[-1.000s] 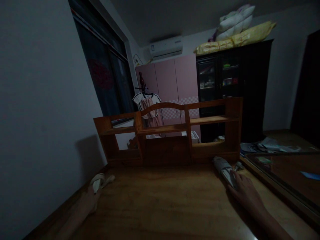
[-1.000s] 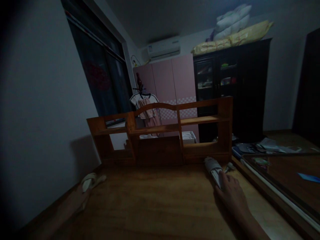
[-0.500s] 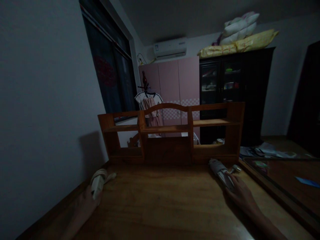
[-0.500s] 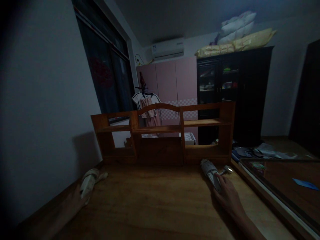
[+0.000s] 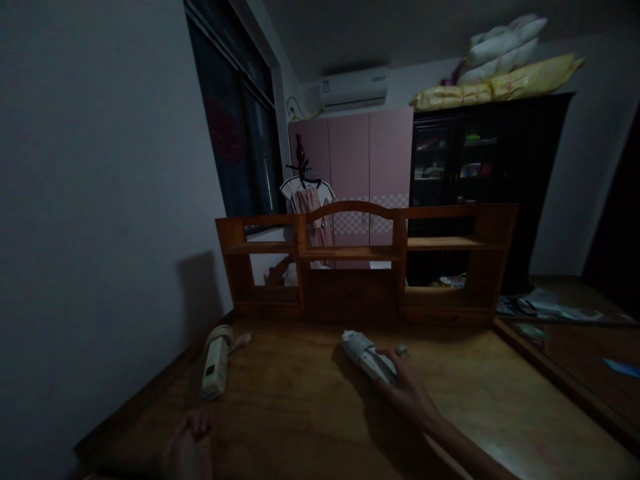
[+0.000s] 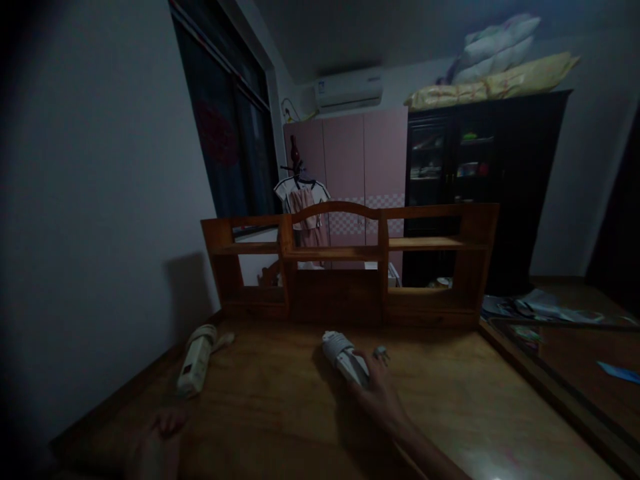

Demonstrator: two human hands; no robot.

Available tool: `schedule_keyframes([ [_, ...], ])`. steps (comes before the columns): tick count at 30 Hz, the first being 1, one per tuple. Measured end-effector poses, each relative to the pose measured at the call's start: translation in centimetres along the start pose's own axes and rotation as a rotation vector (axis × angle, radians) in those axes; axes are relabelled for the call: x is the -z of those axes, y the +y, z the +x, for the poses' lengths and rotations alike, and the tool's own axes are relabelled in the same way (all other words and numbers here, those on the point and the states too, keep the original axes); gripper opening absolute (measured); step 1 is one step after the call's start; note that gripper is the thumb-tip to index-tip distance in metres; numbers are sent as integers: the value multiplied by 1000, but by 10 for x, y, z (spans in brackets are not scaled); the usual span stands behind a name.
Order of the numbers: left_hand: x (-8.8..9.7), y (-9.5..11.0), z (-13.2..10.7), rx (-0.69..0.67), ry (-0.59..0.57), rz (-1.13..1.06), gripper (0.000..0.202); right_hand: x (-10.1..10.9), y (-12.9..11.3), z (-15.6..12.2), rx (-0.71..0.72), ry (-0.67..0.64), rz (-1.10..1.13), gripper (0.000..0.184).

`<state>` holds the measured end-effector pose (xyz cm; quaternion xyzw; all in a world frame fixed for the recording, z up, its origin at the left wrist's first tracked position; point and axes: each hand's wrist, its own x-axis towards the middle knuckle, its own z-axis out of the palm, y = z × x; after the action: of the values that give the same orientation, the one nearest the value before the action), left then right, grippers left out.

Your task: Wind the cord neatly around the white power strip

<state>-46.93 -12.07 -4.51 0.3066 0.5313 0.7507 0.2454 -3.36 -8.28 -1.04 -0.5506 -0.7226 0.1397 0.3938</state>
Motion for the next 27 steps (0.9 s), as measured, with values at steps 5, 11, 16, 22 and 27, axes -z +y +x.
schedule_keyframes([
  [5,5,-20,20,182,-100,-230,31,-96,-72,48,-92,-83,120,46],
  [11,9,-29,21,193,-143,-239,21,-198,-148,94,-124,-108,127,47],
  [16,10,-39,25,188,-147,-230,26,-245,-190,114,-110,-112,124,47],
  [22,8,-38,20,153,-166,-263,22,-258,-215,125,30,-177,210,49],
  [27,7,-32,12,130,-150,-270,20,-227,-212,127,313,-286,307,38],
])
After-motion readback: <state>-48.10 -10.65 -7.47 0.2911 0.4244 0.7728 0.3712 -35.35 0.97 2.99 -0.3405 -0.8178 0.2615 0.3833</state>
